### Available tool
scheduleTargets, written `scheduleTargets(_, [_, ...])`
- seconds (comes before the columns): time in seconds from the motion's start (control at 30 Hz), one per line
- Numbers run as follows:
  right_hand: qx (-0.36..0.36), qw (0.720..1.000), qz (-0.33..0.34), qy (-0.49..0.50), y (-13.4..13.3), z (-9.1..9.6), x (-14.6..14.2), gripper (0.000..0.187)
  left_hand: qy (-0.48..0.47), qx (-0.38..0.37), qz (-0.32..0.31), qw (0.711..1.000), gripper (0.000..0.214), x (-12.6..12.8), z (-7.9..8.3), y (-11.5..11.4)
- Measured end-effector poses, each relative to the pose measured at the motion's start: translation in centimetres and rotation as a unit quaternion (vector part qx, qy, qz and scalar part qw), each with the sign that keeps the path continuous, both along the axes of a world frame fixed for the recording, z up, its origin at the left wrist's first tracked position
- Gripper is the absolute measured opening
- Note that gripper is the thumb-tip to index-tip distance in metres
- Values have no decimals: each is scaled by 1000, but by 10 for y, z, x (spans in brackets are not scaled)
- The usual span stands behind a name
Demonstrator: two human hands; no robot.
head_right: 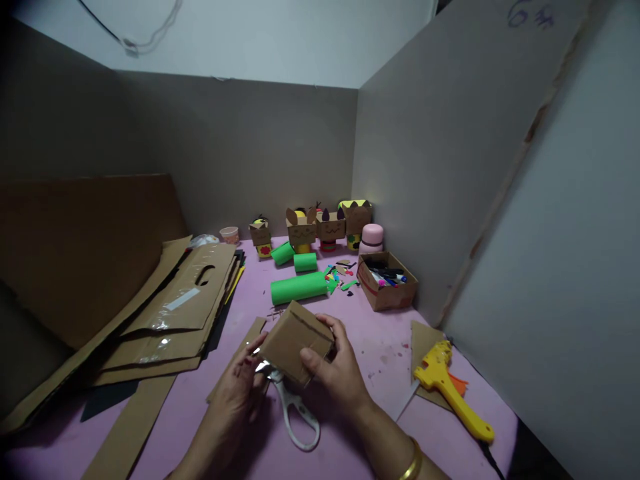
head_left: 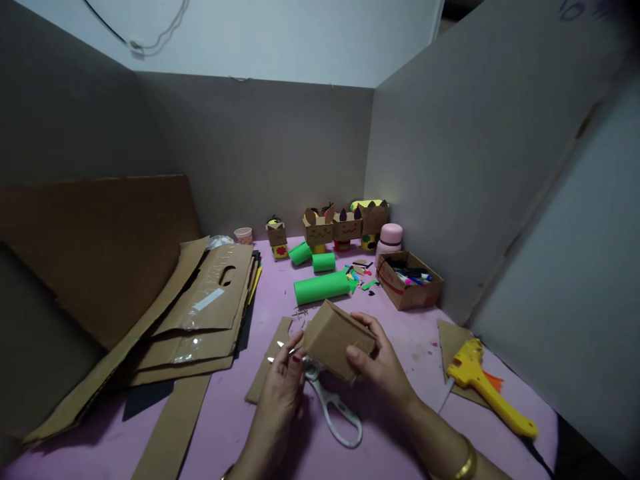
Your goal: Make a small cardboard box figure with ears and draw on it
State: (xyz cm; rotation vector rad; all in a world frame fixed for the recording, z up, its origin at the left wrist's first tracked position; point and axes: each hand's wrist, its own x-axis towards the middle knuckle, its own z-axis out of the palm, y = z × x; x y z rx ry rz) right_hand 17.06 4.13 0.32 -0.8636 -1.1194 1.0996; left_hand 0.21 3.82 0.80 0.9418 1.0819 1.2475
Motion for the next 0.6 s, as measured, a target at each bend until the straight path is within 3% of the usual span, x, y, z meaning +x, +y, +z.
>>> scheduleTargets(0.07, [82, 988, -70, -114, 0, -4, 0, 66, 16, -2, -19, 1000, 92, 0, -1, 1])
scheduleTargets(0.13, [174, 947, -128, -236, 1, -10, 0, 75, 16, -1, -37, 999, 97, 0, -3, 2])
scheduleTargets(0.2, [252, 901, -143, -322, 1, -15, 0, 85, 4, 1, -49, 999, 95, 0, -5, 1])
scheduleTargets(0.27, [299, 873, -144, -358, 2, -18, 1, 92, -12, 9, -51, 999, 93, -1, -4, 0])
scheduleTargets(0.43, [327, 854, -141, -379, 4, -21, 3, 97, -52, -7, -59, 997, 84, -3, 1, 0])
scheduleTargets(0.6, [319, 863, -150, -361, 4, -21, 2, 104, -85, -34, -74, 993, 75, -5, 7, 0])
